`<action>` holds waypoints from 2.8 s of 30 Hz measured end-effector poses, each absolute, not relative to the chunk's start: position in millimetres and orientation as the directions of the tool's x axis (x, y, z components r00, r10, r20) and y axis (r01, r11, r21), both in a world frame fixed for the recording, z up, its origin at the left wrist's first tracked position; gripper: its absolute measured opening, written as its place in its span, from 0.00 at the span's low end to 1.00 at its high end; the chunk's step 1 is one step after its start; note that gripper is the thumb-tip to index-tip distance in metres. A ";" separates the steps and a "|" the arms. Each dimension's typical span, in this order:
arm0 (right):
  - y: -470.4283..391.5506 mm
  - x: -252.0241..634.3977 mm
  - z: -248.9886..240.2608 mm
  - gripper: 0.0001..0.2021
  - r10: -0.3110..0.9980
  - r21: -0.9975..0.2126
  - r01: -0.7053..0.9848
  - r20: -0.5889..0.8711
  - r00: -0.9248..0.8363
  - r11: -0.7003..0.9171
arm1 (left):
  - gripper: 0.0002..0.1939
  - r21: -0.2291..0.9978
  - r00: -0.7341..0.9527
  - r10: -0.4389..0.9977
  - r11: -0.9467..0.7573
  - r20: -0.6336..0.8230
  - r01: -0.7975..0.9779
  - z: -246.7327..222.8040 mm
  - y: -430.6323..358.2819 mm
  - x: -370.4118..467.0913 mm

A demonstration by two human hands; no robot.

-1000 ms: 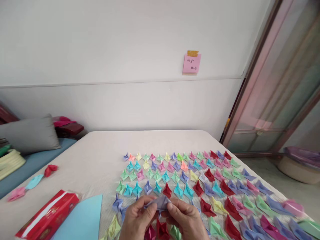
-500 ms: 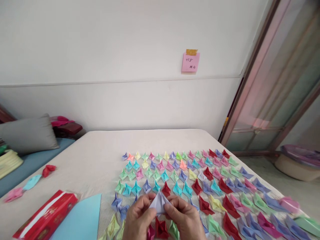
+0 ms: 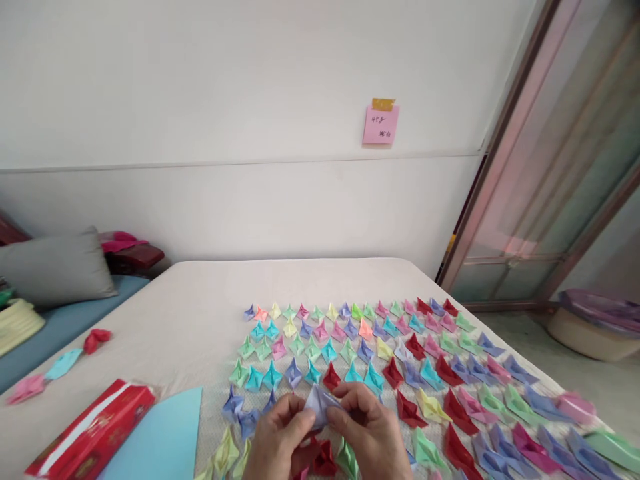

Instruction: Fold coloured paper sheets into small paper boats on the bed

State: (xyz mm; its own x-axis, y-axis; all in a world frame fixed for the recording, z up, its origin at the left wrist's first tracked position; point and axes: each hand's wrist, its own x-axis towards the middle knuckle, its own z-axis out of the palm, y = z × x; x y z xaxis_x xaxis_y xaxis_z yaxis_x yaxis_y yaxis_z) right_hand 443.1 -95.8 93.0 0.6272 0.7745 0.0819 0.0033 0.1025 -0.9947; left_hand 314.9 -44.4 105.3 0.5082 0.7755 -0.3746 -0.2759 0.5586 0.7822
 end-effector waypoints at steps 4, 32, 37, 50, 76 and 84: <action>-95.7 445.5 94.3 0.11 0.789 -0.992 -0.046 0.063 0.611 0.115 | 0.10 0.734 0.472 0.813 0.544 -0.341 -0.407 110.5 -45.0 311.9; -92.9 453.7 94.3 0.08 0.813 -0.993 -0.113 -0.050 0.581 0.020 | 0.07 0.974 0.280 0.949 0.186 -0.144 -0.130 102.8 -46.5 318.3; -92.5 451.1 94.6 0.09 0.822 -0.988 -0.150 -0.053 0.567 0.040 | 0.06 0.982 0.410 0.900 0.181 -0.145 -0.052 109.4 -42.8 312.2; -101.7 450.7 104.8 0.03 0.841 -0.982 -0.156 0.008 0.540 0.110 | 0.13 0.989 0.492 0.859 0.096 -0.141 0.117 121.8 -39.4 307.1; -103.8 466.9 100.8 0.11 0.670 -0.456 0.725 0.742 -0.010 0.516 | 0.12 0.460 0.594 0.590 0.805 -0.547 -0.376 122.4 -40.5 304.6; -106.2 463.1 114.0 0.11 0.746 -0.583 0.623 0.666 -0.002 0.522 | 0.19 0.562 0.686 0.582 0.772 -0.437 -0.297 120.6 -43.7 303.9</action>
State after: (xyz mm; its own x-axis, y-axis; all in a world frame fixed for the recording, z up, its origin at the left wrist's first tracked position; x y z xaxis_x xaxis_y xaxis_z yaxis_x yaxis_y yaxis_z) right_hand 463.1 -106.2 114.0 -0.0020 0.7460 0.6660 0.6232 0.5218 -0.5826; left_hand 303.9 -43.7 120.6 0.6861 0.5816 -0.4370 -0.2967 0.7721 0.5620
